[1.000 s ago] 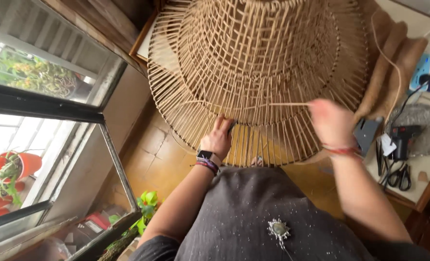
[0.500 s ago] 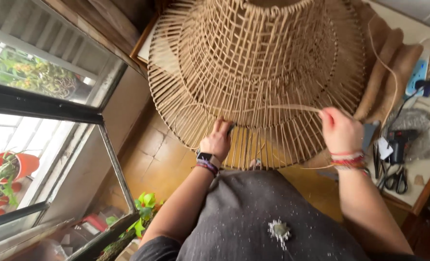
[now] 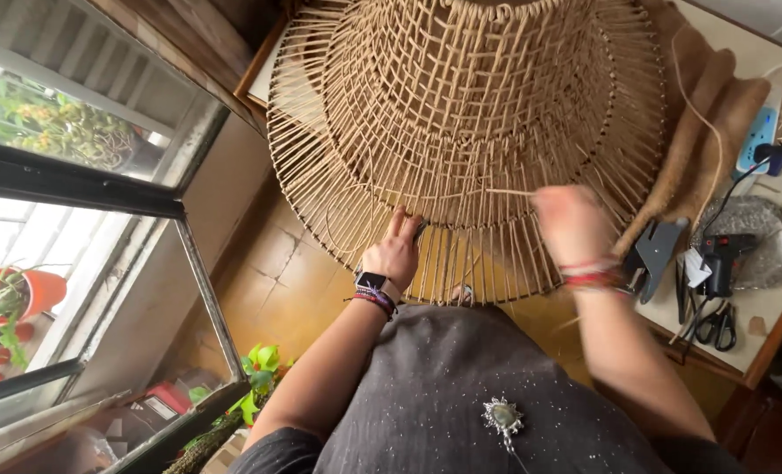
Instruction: Trimming excess wicker strands from a woven lampshade using a pair of cutters
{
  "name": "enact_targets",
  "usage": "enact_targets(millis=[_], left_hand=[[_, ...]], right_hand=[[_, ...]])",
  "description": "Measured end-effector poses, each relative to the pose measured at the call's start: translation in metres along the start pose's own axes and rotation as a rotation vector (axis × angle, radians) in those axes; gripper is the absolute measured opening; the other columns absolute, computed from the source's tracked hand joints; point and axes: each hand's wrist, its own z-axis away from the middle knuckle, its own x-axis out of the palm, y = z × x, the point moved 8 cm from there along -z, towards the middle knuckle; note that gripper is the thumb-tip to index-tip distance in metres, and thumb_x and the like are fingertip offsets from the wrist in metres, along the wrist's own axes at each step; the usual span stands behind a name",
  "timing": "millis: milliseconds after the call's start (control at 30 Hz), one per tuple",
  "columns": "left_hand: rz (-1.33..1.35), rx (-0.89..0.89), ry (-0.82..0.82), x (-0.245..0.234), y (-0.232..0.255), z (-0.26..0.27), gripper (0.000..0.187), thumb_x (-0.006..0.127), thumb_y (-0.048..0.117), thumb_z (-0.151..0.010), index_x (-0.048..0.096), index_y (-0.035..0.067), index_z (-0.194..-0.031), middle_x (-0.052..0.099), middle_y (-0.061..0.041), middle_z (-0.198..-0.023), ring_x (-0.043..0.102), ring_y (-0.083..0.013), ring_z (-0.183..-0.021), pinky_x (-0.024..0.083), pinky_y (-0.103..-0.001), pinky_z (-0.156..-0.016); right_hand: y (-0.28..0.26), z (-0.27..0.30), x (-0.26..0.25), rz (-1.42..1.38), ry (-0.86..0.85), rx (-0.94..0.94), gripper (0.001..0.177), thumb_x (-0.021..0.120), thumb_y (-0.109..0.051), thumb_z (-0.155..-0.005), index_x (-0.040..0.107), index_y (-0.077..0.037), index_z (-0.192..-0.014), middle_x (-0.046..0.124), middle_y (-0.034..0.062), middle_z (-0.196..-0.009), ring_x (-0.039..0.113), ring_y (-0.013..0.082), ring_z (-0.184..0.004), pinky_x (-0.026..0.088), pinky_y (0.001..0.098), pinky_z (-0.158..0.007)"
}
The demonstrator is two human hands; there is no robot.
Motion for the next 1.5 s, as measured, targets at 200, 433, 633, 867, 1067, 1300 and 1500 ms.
enact_targets(millis=[200, 433, 633, 867, 1067, 1300, 1500], left_hand=[[0.060, 0.025, 0.030, -0.036, 0.014, 0.018, 0.044, 0.041, 0.027, -0.104, 0.041, 0.040, -0.146, 0.020, 0.005, -0.166, 0.073, -0.0434, -0.098, 0.062, -0.048, -0.090], [-0.045, 0.005, 0.041, -0.009, -0.001, 0.001, 0.043, 0.048, 0.024, -0.101, 0.045, 0.036, -0.143, 0.030, 0.004, -0.161, 0.076, -0.0358, -0.086, 0.065, -0.042, -0.074], [-0.036, 0.040, 0.111, -0.008, -0.002, -0.003, 0.040, 0.047, 0.026, -0.102, 0.047, 0.039, -0.139, 0.030, 0.006, -0.160, 0.077, -0.0351, -0.084, 0.066, -0.041, -0.075], [-0.043, 0.062, 0.098, 0.001, -0.007, -0.012, 0.039, 0.050, 0.027, -0.100, 0.048, 0.036, -0.138, 0.034, 0.003, -0.154, 0.075, -0.0404, -0.084, 0.066, -0.048, -0.075], [-0.063, 0.079, 0.135, -0.004, -0.004, -0.008, 0.038, 0.049, 0.024, -0.100, 0.050, 0.035, -0.137, 0.035, 0.002, -0.154, 0.076, -0.0398, -0.082, 0.066, -0.047, -0.073], [-0.095, 0.071, 0.120, 0.001, -0.007, -0.006, 0.041, 0.050, 0.023, -0.099, 0.048, 0.035, -0.138, 0.036, 0.002, -0.152, 0.076, -0.0374, -0.079, 0.066, -0.045, -0.069], [-0.102, 0.099, 0.088, -0.010, 0.001, 0.000, 0.044, 0.051, 0.020, -0.100, 0.045, 0.032, -0.141, 0.033, -0.002, -0.156, 0.076, -0.0347, -0.078, 0.067, -0.045, -0.067]], right_hand=[[-0.009, -0.010, -0.004, -0.650, 0.030, -0.110, 0.022, 0.063, -0.026, -0.111, 0.076, -0.010, -0.118, 0.070, 0.0088, -0.116, 0.067, 0.0290, -0.108, 0.051, 0.0328, -0.098], [0.000, -0.007, 0.021, -0.315, -0.022, 0.044, 0.022, 0.072, -0.056, -0.097, 0.078, -0.036, -0.104, 0.070, -0.0044, -0.083, 0.072, 0.0237, -0.082, 0.058, 0.0368, -0.073], [0.012, -0.009, -0.019, -0.776, 0.103, -0.067, 0.022, 0.069, -0.027, -0.105, 0.075, -0.009, -0.115, 0.068, 0.0122, -0.107, 0.067, 0.0349, -0.099, 0.052, 0.0410, -0.095], [-0.040, -0.020, 0.033, -0.301, -0.020, -0.153, 0.014, 0.073, -0.037, -0.098, 0.078, -0.024, -0.098, 0.071, -0.0010, -0.080, 0.071, 0.0236, -0.077, 0.058, 0.0356, -0.069], [0.030, -0.010, -0.008, -0.308, 0.104, -0.122, 0.013, 0.077, -0.036, -0.101, 0.077, -0.023, -0.099, 0.069, -0.0034, -0.086, 0.071, 0.0203, -0.084, 0.057, 0.0332, -0.072], [-0.059, -0.009, 0.053, -0.227, -0.206, -0.134, 0.018, 0.065, -0.041, -0.099, 0.074, -0.025, -0.100, 0.072, 0.0017, -0.089, 0.074, 0.0276, -0.084, 0.060, 0.0419, -0.076], [0.006, 0.010, 0.000, -0.323, -0.243, -0.077, 0.019, 0.062, -0.032, -0.109, 0.075, -0.020, -0.103, 0.076, -0.0011, -0.091, 0.074, 0.0217, -0.089, 0.059, 0.0347, -0.082]])
